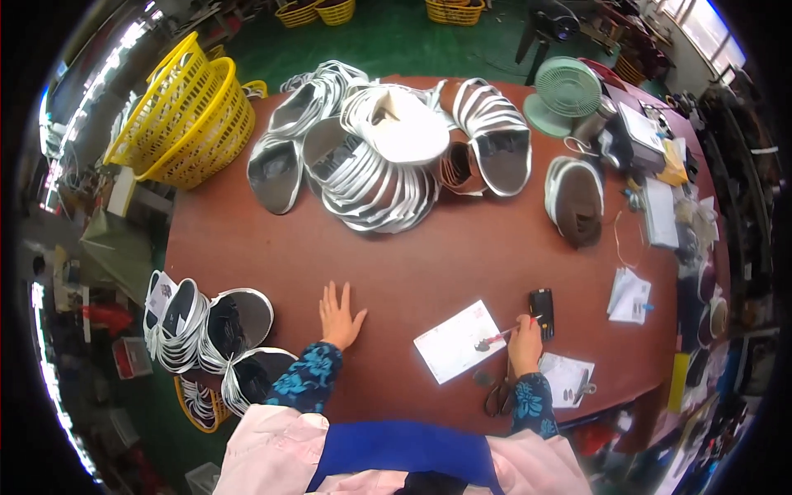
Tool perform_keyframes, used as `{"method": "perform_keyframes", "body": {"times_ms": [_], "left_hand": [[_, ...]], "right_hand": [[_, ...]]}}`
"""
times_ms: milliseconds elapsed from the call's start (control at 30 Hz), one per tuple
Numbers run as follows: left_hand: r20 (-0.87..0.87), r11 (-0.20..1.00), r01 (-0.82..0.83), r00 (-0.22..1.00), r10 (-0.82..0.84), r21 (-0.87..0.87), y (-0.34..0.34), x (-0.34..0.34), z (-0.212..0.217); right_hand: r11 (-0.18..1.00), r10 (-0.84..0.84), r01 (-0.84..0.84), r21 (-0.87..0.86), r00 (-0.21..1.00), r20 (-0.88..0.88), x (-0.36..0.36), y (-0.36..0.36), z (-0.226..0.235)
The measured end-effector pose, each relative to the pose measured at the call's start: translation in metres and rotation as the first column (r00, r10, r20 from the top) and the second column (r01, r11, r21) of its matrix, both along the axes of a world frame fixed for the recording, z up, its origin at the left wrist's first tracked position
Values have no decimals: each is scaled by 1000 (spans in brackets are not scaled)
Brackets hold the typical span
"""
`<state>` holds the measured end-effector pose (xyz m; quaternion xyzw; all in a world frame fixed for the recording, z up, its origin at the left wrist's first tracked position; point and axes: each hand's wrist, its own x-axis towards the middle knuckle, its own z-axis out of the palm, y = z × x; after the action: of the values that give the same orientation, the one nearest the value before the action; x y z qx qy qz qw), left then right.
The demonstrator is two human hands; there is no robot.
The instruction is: Assembling shoe upper components and marking a production log at a factory workstation.
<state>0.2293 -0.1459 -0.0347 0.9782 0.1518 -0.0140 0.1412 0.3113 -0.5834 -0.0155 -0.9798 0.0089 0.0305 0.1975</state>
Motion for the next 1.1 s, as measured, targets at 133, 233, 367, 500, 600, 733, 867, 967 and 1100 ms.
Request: {"method": "perform_keyframes", "body": {"times_ms": [133,233,367,500,600,733,867,967,1100], "left_hand": [[140,980,-176,977,162,96,-12,17,-23],[150,977,-204,970,193,62,-11,18,-19],[127,977,-213,970,209,13,-13,27,-15],[119,977,-211,971,208,13,-13,30,-13],[131,972,-236,963,236,-15,-8,27,-12],[90,969,-244,965,246,-31,-6,20,-23],[93,968,-244,964,249,-66,-6,19,-15],[99,977,-210,972,214,-47,-8,22,-19],[64,978,-210,976,209,6,-6,26,-17]], "right_hand": [[934,341,-339,-111,940,-5,27,-9,-13],[926,193,-238,-294,966,-175,54,5,12],[949,310,-302,-90,945,99,139,68,53],[701,443,-683,205,642,627,264,208,114],[722,466,-684,104,592,658,356,309,141],[818,568,-552,-160,734,372,428,375,114],[817,499,-576,-20,690,524,440,373,97],[759,502,-649,61,642,579,370,384,174],[594,358,-777,210,489,796,288,469,179]]}}
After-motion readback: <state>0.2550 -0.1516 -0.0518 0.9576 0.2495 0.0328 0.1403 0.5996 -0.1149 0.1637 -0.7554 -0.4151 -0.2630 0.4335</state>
